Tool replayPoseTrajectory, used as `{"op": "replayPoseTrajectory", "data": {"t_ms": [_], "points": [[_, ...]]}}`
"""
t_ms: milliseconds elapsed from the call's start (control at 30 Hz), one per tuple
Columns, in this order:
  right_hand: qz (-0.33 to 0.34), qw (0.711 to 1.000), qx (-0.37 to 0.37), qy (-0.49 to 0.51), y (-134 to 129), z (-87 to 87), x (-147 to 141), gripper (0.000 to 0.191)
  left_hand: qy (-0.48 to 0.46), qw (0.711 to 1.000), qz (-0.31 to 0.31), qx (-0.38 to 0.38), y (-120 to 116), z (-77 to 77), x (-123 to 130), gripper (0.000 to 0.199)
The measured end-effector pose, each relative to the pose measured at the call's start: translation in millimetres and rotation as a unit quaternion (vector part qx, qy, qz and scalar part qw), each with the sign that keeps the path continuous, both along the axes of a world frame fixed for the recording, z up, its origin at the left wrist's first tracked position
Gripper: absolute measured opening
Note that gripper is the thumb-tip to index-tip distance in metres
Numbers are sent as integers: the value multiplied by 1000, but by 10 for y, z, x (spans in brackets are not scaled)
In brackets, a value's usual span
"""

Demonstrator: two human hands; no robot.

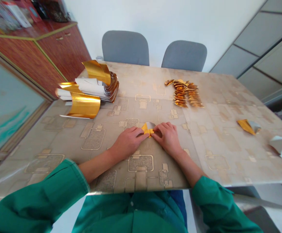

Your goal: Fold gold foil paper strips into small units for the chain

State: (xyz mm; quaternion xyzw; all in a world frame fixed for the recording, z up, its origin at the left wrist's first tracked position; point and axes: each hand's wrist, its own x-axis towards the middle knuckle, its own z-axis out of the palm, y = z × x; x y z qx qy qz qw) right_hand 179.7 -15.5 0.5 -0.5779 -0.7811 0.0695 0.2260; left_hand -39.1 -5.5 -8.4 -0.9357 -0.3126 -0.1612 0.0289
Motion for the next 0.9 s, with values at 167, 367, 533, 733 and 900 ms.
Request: {"op": "replayPoseTrajectory", "data": {"t_ms": [167, 367, 533, 733, 900], "points": [[0, 1000, -1, 12, -28, -15, 65, 11, -50, 998, -22, -14, 49, 2, -68, 23], [91, 995, 38, 13, -32, -32, 24, 8, -73, 996, -46, -8, 103, 21, -110, 22], [201, 980, 11, 13, -43, -33, -19, 21, -47, 997, -61, 11, 154, 26, -127, 20], [203, 979, 5, 28, -59, -29, 4, 24, -29, 998, -49, 29, 129, 36, -141, 18], [220, 974, 11, 59, -48, -42, 33, 24, -8, 1000, 14, 26, 93, 70, -198, 19]]}}
